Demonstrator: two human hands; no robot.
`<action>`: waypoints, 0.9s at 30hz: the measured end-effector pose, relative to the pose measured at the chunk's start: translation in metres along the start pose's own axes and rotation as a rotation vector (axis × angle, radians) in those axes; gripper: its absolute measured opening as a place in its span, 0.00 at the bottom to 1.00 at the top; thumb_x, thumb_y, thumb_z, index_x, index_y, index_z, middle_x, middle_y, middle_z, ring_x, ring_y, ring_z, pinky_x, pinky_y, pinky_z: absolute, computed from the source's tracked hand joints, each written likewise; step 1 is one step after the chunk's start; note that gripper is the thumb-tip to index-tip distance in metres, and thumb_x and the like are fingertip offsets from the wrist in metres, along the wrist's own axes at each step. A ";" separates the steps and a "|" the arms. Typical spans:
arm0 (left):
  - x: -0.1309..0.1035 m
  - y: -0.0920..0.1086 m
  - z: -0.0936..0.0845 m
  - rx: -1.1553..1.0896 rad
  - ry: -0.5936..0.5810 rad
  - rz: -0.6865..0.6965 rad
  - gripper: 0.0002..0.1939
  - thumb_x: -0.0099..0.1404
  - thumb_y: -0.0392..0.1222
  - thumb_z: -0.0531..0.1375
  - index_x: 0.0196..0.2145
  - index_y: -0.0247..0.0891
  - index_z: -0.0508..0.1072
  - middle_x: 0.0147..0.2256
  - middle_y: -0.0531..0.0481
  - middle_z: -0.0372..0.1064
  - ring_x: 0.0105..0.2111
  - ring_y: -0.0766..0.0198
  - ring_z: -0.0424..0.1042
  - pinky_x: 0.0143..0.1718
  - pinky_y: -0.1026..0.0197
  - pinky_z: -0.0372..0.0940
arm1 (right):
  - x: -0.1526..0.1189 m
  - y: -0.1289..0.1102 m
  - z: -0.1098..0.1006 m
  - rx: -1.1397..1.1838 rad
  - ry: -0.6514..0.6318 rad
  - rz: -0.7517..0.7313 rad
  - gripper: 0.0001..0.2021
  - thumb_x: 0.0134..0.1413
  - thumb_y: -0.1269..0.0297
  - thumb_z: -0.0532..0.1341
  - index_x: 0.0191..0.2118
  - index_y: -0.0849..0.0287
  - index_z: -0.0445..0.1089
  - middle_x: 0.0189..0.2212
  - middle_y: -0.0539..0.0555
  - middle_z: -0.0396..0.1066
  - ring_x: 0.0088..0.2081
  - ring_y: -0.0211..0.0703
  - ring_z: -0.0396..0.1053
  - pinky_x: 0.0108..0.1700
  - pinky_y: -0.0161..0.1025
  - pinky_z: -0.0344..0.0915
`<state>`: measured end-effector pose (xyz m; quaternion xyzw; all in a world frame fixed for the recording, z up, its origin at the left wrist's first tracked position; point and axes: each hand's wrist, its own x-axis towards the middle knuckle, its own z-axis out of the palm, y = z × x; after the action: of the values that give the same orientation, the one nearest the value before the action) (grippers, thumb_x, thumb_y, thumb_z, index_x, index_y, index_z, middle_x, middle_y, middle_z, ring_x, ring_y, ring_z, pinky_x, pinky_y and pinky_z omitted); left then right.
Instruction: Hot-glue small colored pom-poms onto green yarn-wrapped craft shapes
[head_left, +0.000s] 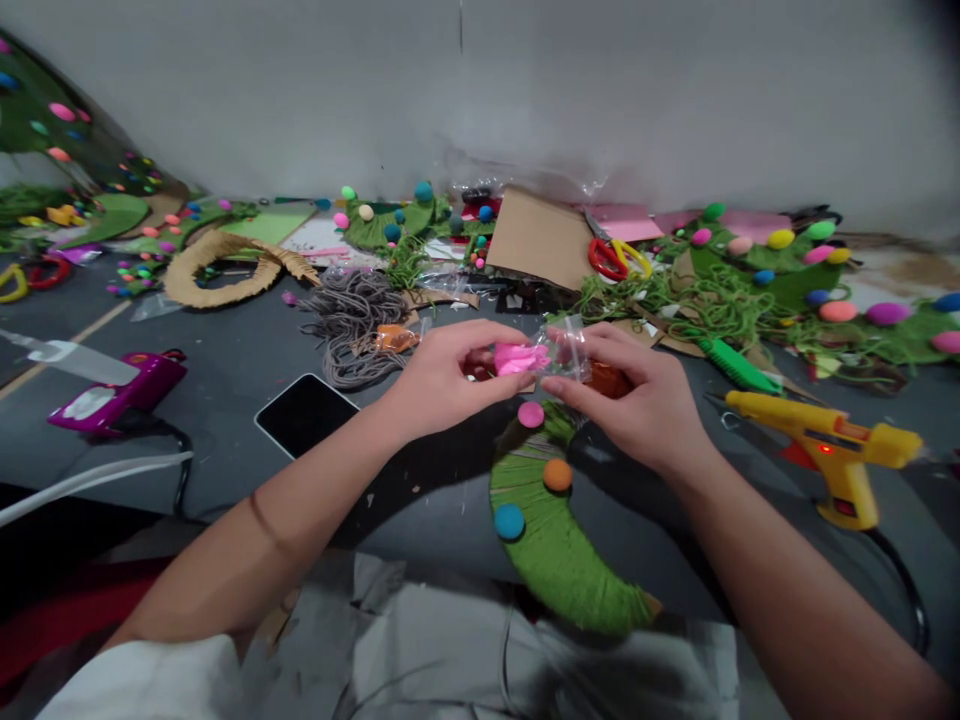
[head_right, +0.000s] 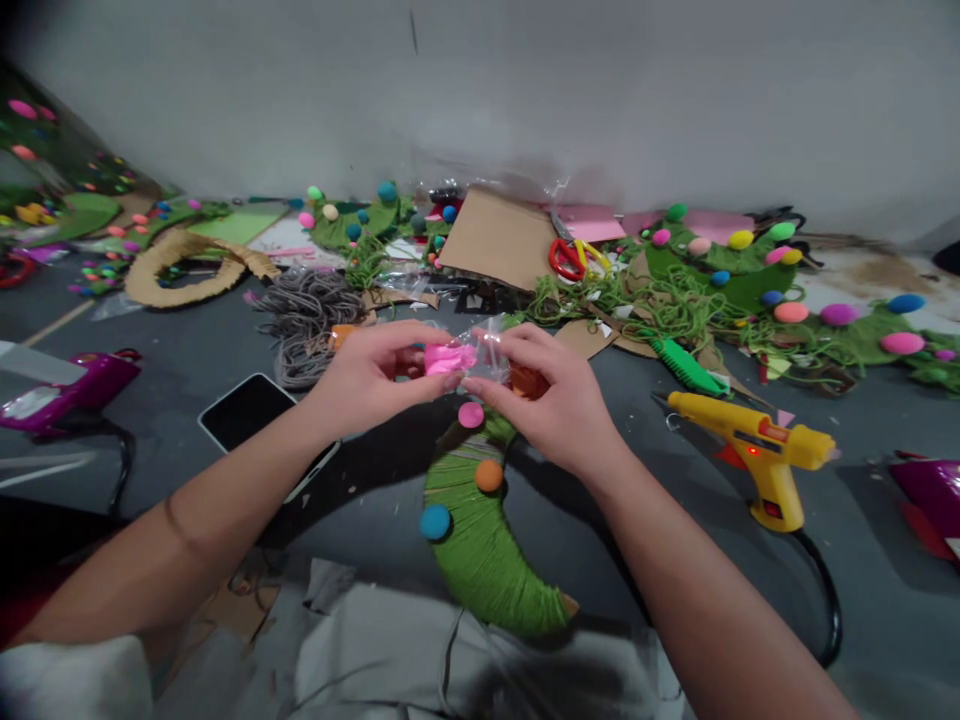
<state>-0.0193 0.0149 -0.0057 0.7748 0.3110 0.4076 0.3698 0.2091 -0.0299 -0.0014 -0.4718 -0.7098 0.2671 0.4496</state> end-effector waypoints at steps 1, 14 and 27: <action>0.000 -0.001 0.000 0.115 0.002 0.092 0.11 0.67 0.44 0.69 0.43 0.35 0.81 0.39 0.45 0.79 0.36 0.64 0.77 0.39 0.62 0.72 | -0.001 0.000 0.001 0.009 0.002 0.009 0.19 0.56 0.56 0.73 0.53 0.49 0.82 0.42 0.54 0.76 0.35 0.41 0.70 0.33 0.39 0.67; 0.001 0.005 -0.004 -0.269 -0.070 -0.081 0.18 0.63 0.45 0.73 0.49 0.36 0.81 0.47 0.44 0.81 0.41 0.62 0.80 0.43 0.62 0.75 | 0.001 -0.005 0.000 0.005 0.106 -0.044 0.11 0.60 0.60 0.71 0.47 0.52 0.82 0.40 0.53 0.75 0.29 0.36 0.66 0.30 0.38 0.63; 0.007 -0.011 -0.004 -0.442 0.082 -0.309 0.16 0.60 0.49 0.75 0.41 0.36 0.85 0.34 0.47 0.82 0.30 0.67 0.78 0.33 0.67 0.75 | 0.006 0.003 -0.011 0.122 -0.218 -0.102 0.08 0.65 0.62 0.67 0.33 0.56 0.74 0.36 0.52 0.70 0.35 0.39 0.67 0.35 0.38 0.63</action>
<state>-0.0217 0.0274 -0.0107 0.6015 0.3438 0.4352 0.5749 0.2190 -0.0237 0.0038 -0.3751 -0.7600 0.3365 0.4105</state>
